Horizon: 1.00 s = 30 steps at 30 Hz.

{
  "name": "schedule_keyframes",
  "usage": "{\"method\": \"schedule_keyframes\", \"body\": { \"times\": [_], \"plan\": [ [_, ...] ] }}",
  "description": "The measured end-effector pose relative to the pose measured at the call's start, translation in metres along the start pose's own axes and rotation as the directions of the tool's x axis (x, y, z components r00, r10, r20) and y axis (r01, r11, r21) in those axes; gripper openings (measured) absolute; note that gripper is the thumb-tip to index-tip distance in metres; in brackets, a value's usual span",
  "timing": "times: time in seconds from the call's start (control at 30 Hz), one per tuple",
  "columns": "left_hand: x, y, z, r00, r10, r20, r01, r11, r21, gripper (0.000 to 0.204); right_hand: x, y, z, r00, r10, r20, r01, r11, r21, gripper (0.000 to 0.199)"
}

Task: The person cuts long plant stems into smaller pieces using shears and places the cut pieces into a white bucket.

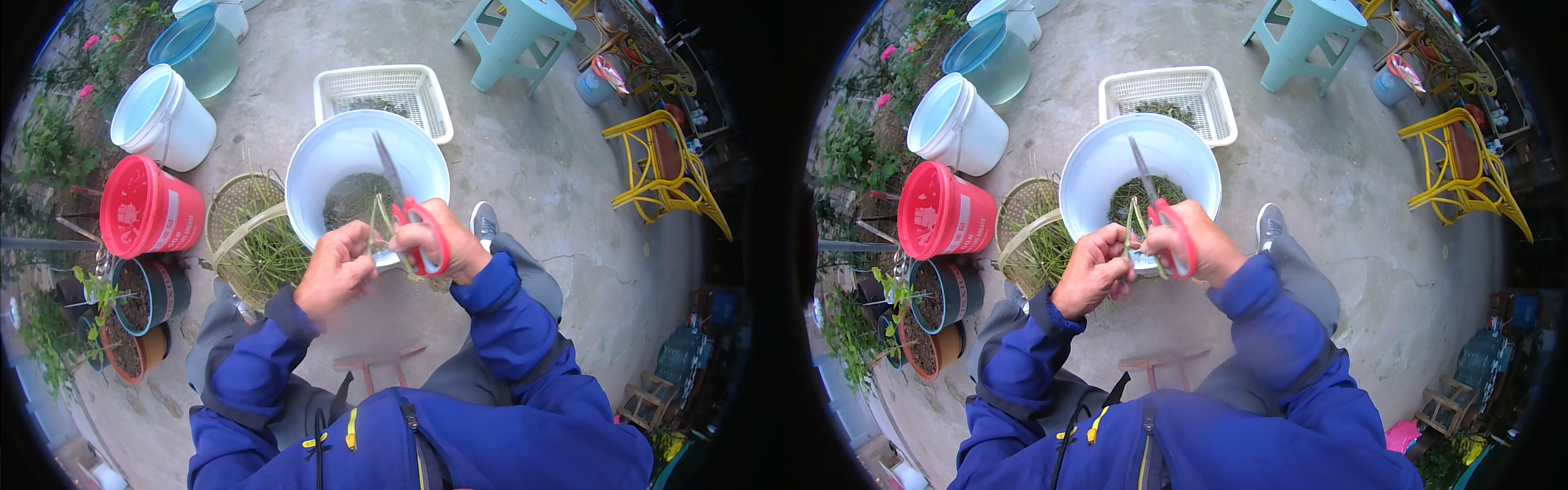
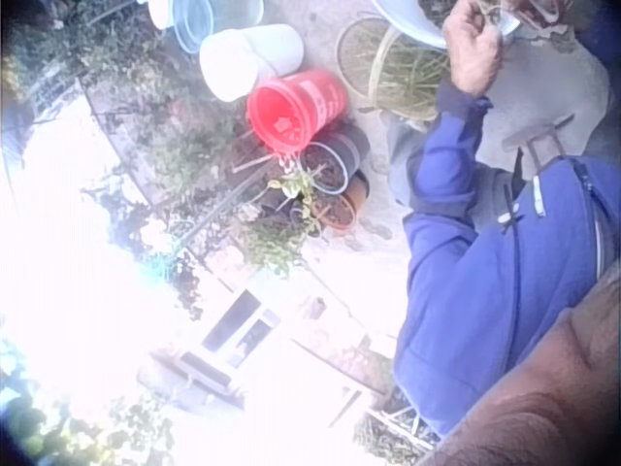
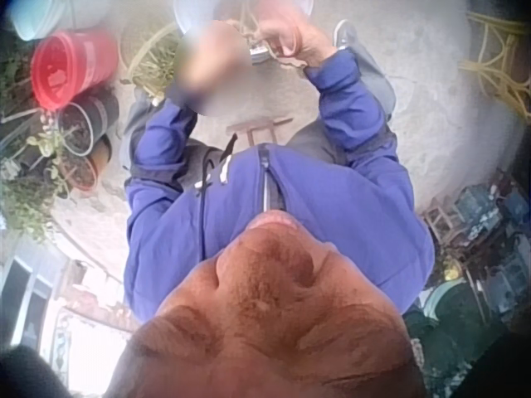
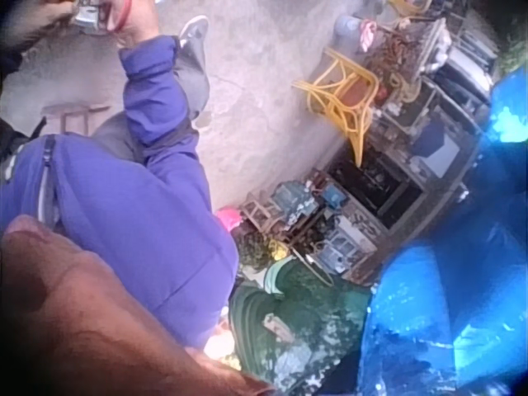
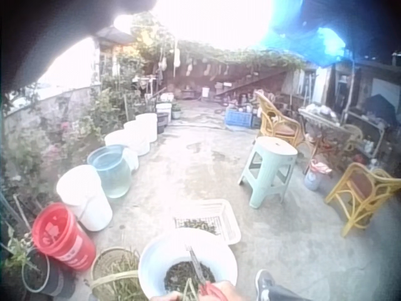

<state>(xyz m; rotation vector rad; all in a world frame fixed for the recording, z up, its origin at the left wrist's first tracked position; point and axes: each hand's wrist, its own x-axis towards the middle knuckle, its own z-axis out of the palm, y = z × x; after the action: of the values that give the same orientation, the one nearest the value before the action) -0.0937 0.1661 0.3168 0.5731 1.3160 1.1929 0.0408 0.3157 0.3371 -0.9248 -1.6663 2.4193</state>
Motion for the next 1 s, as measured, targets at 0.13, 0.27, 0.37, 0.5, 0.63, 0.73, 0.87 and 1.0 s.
{"method": "schedule_keyframes", "body": {
  "times": [0.13,0.27,0.37,0.5,0.63,0.73,0.87,1.0],
  "plan": [
    [0.008,-0.008,-0.028,0.994,-0.044,-0.099,0.048,0.998,0.032,0.019,-0.009,-0.012,-0.023,0.999,-0.038,-0.014,0.04,0.963,0.265,0.009],
    [0.006,-0.014,-0.031,0.992,-0.04,-0.118,-0.004,0.937,-0.35,0.018,-0.006,-0.007,-0.028,0.997,-0.078,0.008,0.069,0.911,0.406,0.011],
    [0.006,-0.017,-0.021,0.997,-0.002,-0.082,-0.039,0.866,-0.498,0.013,-0.001,0.002,-0.014,0.996,-0.086,-0.019,0.087,0.945,0.317,0.012],
    [0.007,-0.019,-0.006,0.997,0.049,-0.051,-0.07,0.824,-0.563,0.006,0.004,0.014,0.0,0.995,-0.073,-0.07,0.091,0.949,0.303,0.008],
    [0.005,-0.016,0.007,0.99,-0.116,-0.084,0.071,0.908,-0.414,0.018,0.009,0.022,0.007,0.979,-0.156,-0.133,0.178,0.968,0.179,0.01],
    [0.002,-0.019,0.007,0.991,-0.118,-0.07,0.081,0.912,-0.401,0.018,0.01,0.023,0.015,0.97,-0.174,-0.172,0.198,0.971,0.132,0.009],
    [0.0,-0.021,0.011,0.993,-0.034,-0.116,0.002,0.964,-0.267,0.017,0.01,0.025,0.022,0.967,-0.155,-0.201,0.191,0.965,0.178,0.009],
    [-0.001,-0.02,0.009,0.992,-0.102,-0.068,0.072,0.933,-0.352,0.016,0.011,0.031,0.022,0.969,-0.143,-0.202,0.182,0.965,0.191,0.01]
  ]
}}
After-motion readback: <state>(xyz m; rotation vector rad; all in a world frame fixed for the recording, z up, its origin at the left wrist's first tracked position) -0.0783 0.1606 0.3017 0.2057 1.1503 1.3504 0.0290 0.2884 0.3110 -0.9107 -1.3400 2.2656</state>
